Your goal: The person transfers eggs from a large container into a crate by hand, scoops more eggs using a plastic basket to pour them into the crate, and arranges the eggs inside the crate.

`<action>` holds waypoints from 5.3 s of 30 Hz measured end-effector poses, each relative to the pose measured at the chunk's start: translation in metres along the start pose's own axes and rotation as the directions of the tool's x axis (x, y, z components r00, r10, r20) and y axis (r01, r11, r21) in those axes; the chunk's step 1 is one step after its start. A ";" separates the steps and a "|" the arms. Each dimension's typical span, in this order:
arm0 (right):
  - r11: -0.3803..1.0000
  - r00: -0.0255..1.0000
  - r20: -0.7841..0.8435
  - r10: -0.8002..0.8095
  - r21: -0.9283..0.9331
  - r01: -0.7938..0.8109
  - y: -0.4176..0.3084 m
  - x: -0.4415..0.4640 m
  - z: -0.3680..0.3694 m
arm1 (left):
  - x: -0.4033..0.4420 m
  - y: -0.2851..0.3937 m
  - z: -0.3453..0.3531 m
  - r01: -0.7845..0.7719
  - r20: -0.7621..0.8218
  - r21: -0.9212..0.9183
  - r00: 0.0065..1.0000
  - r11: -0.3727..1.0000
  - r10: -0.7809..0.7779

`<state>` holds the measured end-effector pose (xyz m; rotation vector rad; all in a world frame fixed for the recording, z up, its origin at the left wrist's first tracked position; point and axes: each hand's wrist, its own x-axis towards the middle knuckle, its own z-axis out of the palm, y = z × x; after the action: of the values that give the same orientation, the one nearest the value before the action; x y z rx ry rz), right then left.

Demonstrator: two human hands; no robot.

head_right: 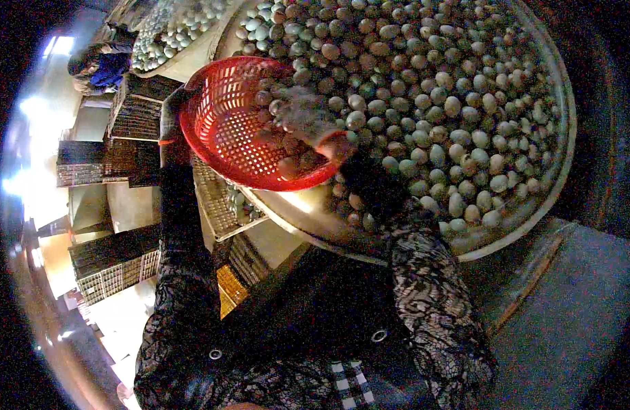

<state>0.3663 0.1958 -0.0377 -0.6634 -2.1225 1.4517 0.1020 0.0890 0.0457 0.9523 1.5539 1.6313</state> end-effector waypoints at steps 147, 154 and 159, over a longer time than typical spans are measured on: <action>0.661 0.652 0.242 0.718 0.057 -0.748 0.117 -0.104 0.360 | -0.145 -0.063 -0.272 0.454 -0.328 0.259 0.872 0.853 -0.364; 0.684 0.709 0.221 0.669 0.189 -0.705 0.115 -0.098 0.368 | -0.105 -0.065 -0.252 0.461 -0.286 0.407 0.884 0.789 -0.369; 0.697 0.736 0.187 0.651 0.237 -0.676 0.112 -0.088 0.376 | -0.087 -0.085 -0.236 0.364 -0.242 0.570 0.931 0.737 -0.272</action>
<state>0.2109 -0.0895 -0.2743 -1.3682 -1.7232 2.1541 -0.0605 -0.0993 -0.0476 0.8164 2.2772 0.9713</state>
